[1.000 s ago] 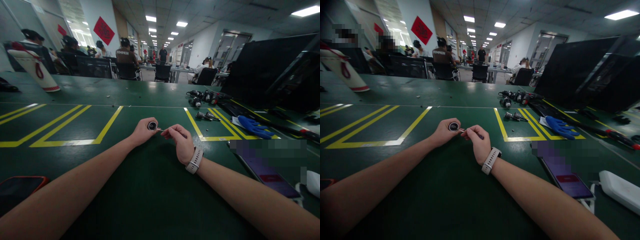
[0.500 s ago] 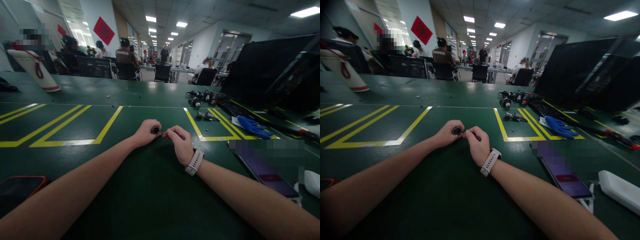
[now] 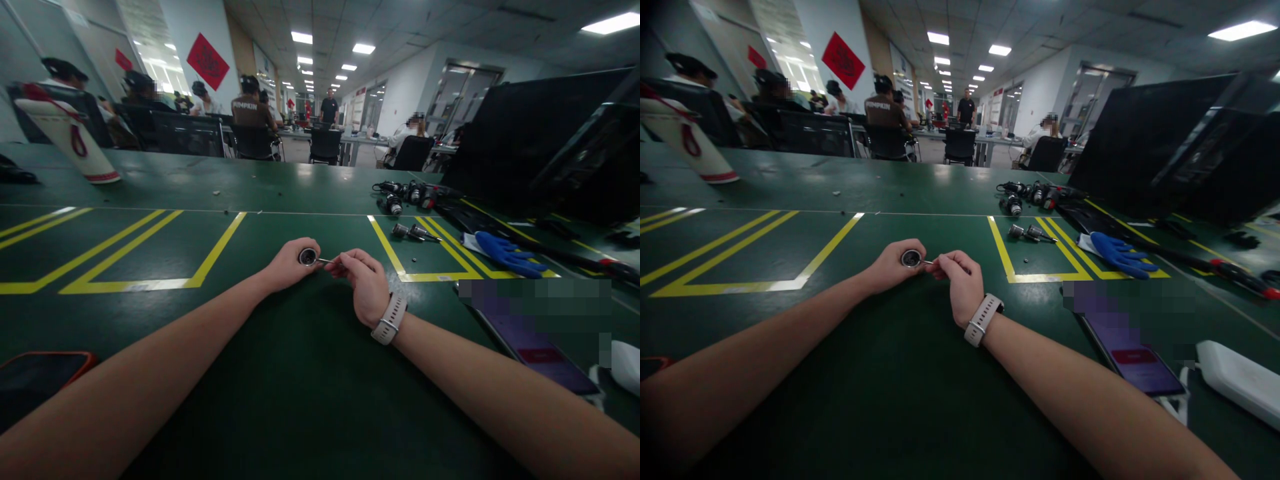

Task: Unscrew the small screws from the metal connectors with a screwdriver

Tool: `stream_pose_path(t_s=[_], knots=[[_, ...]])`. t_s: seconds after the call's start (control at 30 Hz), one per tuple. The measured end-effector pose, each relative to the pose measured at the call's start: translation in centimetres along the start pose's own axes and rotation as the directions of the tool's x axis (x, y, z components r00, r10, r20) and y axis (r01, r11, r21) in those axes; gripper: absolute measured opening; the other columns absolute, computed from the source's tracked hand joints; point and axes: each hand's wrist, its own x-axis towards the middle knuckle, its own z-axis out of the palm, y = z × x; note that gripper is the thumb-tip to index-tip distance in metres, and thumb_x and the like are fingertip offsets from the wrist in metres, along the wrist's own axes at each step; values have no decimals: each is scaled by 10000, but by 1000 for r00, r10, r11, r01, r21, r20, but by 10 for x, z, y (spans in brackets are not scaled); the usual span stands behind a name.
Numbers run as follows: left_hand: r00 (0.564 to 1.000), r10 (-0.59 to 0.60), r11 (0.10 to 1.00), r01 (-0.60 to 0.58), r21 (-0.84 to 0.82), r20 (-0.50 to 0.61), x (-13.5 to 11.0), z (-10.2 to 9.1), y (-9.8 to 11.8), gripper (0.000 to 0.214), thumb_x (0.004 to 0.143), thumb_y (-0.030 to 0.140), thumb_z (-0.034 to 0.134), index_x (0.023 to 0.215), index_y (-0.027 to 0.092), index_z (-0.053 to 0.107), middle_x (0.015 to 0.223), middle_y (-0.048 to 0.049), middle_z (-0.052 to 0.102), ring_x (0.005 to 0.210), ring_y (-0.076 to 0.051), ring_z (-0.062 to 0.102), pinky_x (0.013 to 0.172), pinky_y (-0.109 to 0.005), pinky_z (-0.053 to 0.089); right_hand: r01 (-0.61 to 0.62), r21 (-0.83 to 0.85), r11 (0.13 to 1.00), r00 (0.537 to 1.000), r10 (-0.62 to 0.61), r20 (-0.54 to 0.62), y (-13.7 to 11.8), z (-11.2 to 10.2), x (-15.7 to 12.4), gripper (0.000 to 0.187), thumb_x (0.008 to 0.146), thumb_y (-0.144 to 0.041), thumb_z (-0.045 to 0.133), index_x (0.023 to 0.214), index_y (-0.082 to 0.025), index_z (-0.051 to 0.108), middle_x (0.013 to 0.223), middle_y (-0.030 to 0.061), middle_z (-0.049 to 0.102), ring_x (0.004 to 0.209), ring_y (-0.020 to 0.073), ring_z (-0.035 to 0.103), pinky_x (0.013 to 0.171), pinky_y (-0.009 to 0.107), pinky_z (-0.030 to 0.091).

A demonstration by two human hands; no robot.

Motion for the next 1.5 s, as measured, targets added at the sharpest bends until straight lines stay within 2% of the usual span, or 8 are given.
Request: stream_pose_path(t_s=[0.1,0.37,0.57,0.77,1.03,1.5], knots=[[1000,8,1000,-8,18,11,0,-1,1,90,655,189,608,689,170,527,669,26,529,633,-125,498,580,-248,395,-6,-23,1000,1000,7,15,0,0,0,136,722,-245,595,604,-184,620,600,1,633,621,137,566,621,282,432],[999,10,1000,-9,-16,41,-1,-2,3,109,656,205,626,674,171,524,659,30,525,616,-120,494,575,-246,390,-164,139,977,986,163,15,-3,-2,6,123,696,-232,586,590,-172,603,589,18,638,594,143,573,613,299,425],[999,-1,999,3,-54,44,-1,-2,4,105,660,203,617,668,166,519,651,30,515,604,-117,486,567,-244,387,-165,161,973,986,165,14,-2,-2,5,124,704,-228,580,599,-168,604,584,19,637,589,143,575,615,301,425],[1000,14,999,-14,34,13,-1,0,1,86,652,168,604,682,168,523,681,23,521,639,-132,498,592,-255,392,-82,72,994,997,83,-5,-1,0,2,126,710,-249,605,607,-177,614,605,5,646,615,137,570,626,287,422],[999,15,1000,-16,27,36,-1,-1,3,83,654,169,606,684,167,529,678,26,530,634,-128,499,589,-249,394,-182,156,971,983,182,14,-3,-2,5,119,690,-216,582,586,-162,602,569,17,641,572,136,570,597,284,415],[1000,4,999,-4,-49,4,-1,0,0,103,664,214,604,694,163,519,669,27,514,613,-120,489,570,-247,391,-172,205,964,983,182,-34,-4,-2,7,117,694,-206,561,587,-162,581,555,20,644,551,136,569,592,288,419]])
